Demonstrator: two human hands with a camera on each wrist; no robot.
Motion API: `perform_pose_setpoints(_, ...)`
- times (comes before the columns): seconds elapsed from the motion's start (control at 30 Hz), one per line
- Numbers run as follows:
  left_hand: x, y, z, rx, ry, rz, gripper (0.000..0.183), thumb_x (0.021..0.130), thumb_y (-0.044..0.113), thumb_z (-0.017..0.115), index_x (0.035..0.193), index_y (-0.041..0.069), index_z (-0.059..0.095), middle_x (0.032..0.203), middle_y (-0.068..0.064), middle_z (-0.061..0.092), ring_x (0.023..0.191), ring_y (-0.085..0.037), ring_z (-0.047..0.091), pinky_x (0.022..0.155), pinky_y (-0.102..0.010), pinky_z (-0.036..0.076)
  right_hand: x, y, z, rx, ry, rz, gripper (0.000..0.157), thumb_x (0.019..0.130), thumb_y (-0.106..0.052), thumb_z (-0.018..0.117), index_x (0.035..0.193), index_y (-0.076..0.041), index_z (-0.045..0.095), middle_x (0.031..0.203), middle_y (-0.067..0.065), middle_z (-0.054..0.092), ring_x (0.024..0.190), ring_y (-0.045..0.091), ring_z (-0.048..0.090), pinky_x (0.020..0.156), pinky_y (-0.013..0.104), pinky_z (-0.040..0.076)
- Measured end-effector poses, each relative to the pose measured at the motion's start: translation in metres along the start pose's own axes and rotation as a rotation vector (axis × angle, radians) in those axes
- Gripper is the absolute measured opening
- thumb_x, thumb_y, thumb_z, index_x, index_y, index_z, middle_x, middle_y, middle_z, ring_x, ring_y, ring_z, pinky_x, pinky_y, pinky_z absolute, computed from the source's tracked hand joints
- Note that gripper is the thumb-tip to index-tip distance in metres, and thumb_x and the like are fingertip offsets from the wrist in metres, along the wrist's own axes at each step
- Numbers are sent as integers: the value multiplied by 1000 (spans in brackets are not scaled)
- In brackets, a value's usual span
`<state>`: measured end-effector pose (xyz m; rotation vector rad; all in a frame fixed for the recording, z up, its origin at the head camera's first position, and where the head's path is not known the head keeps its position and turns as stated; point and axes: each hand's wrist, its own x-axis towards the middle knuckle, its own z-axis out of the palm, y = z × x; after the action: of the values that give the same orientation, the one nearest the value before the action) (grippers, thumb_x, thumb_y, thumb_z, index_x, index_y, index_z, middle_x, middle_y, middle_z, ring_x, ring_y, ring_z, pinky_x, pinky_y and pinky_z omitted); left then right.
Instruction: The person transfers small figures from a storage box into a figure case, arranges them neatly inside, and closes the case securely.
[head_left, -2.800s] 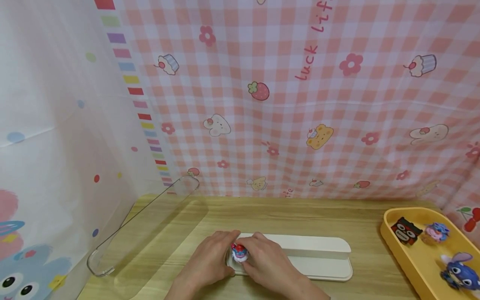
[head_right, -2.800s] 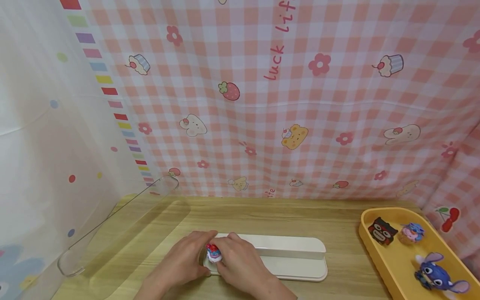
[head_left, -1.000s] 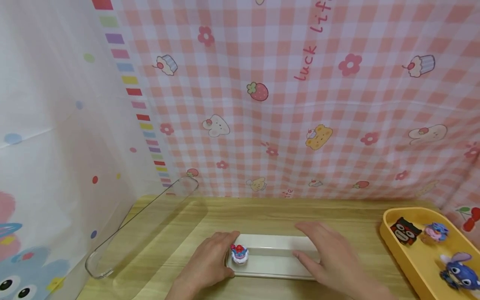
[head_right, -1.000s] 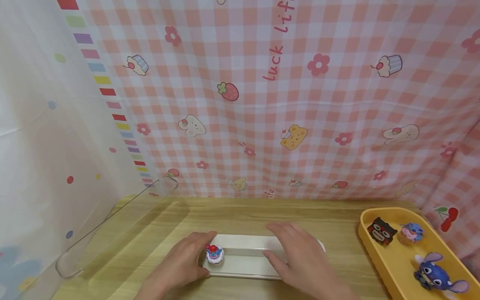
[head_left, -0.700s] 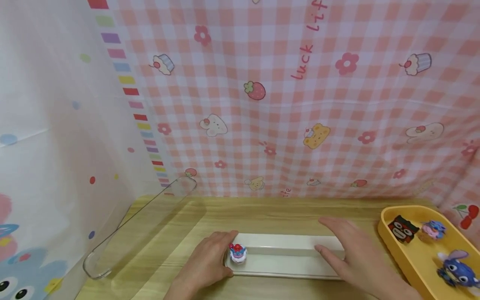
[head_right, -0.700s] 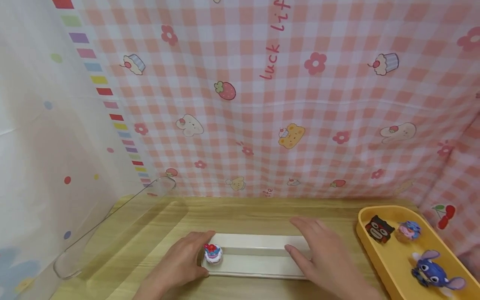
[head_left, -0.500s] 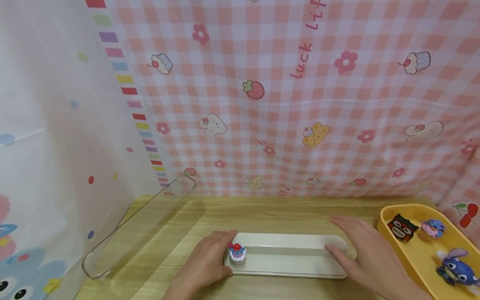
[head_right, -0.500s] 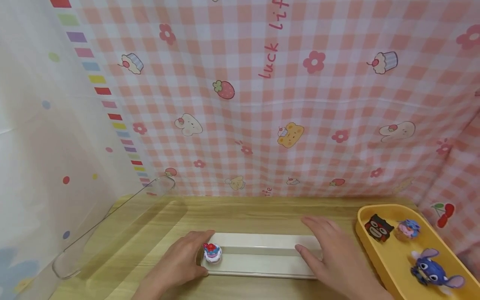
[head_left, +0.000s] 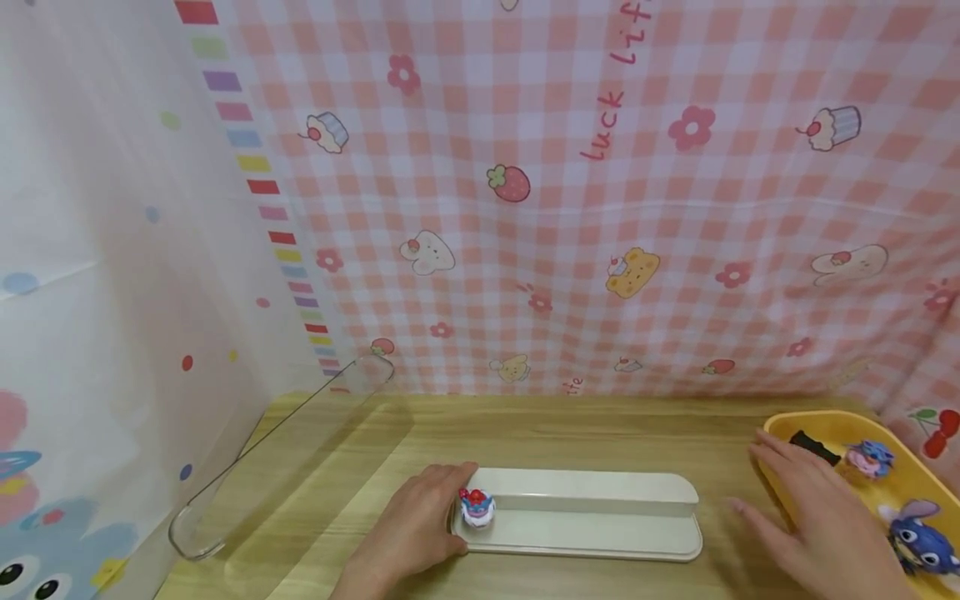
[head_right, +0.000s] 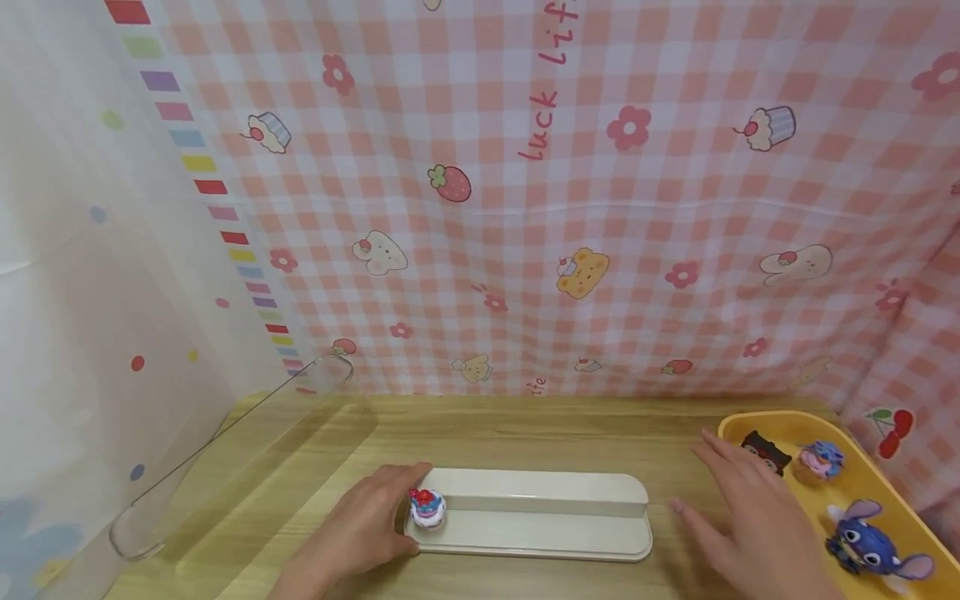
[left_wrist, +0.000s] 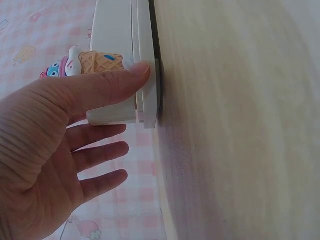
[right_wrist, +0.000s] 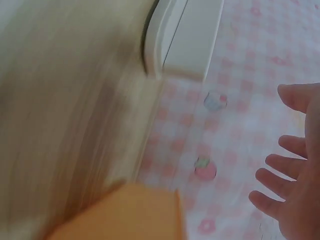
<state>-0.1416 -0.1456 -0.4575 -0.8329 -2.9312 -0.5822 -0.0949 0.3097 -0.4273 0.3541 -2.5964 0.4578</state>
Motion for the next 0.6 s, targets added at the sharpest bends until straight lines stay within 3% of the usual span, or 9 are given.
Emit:
perform_pose_setpoints(0.17,0,0,0,1,3,-4,93,66,18,100,147,5,56,137,-9,66,128,-26,59,107,-50,50,-6,20,-11,-70,-57,117,75,88,-36,85,137,13,56,146,38,48,123,62,46,105,80,31)
perform_pose_setpoints(0.3,0,0,-1,4,3,-3,93,66,19,100,147,5,56,138,-9,66,128,-27,59,107,-50,50,-13,41,-16,-87,-23,149,75,91,-36,82,137,15,52,149,41,42,127,65,42,100,83,31)
perform_pose_setpoints(0.37,0,0,-1,6,4,0,93,66,19,100,147,5,56,138,-9,66,128,-26,59,107,-50,50,-19,52,-15,-59,51,121,77,92,-38,81,138,16,52,148,42,42,131,65,40,111,76,29)
perform_pose_setpoints(0.43,0,1,-1,5,2,1,94,67,19,100,147,5,55,137,-9,66,128,-26,59,107,-50,50,-26,62,-13,-19,151,75,82,94,-48,76,139,17,52,148,43,43,135,64,40,125,59,22)
perform_pose_setpoints(0.5,0,1,-2,-2,-1,-3,94,67,19,100,148,5,55,138,-9,66,128,-26,59,107,-50,50,-29,71,-10,9,245,13,90,96,-62,67,137,17,55,143,44,47,136,62,42,128,39,18)
perform_pose_setpoints(0.53,0,2,-2,-5,-3,-4,94,67,18,100,148,5,55,138,-9,66,128,-27,59,107,-51,50,-31,75,-10,5,281,1,95,95,-70,61,136,16,56,142,43,49,135,61,44,128,36,18)
perform_pose_setpoints(0.6,-1,2,-2,-12,-6,-9,94,67,18,100,148,5,55,138,-9,66,129,-27,59,107,-51,50,-36,80,-10,-12,261,76,100,95,-74,57,141,14,52,148,42,43,140,60,38,129,37,14)
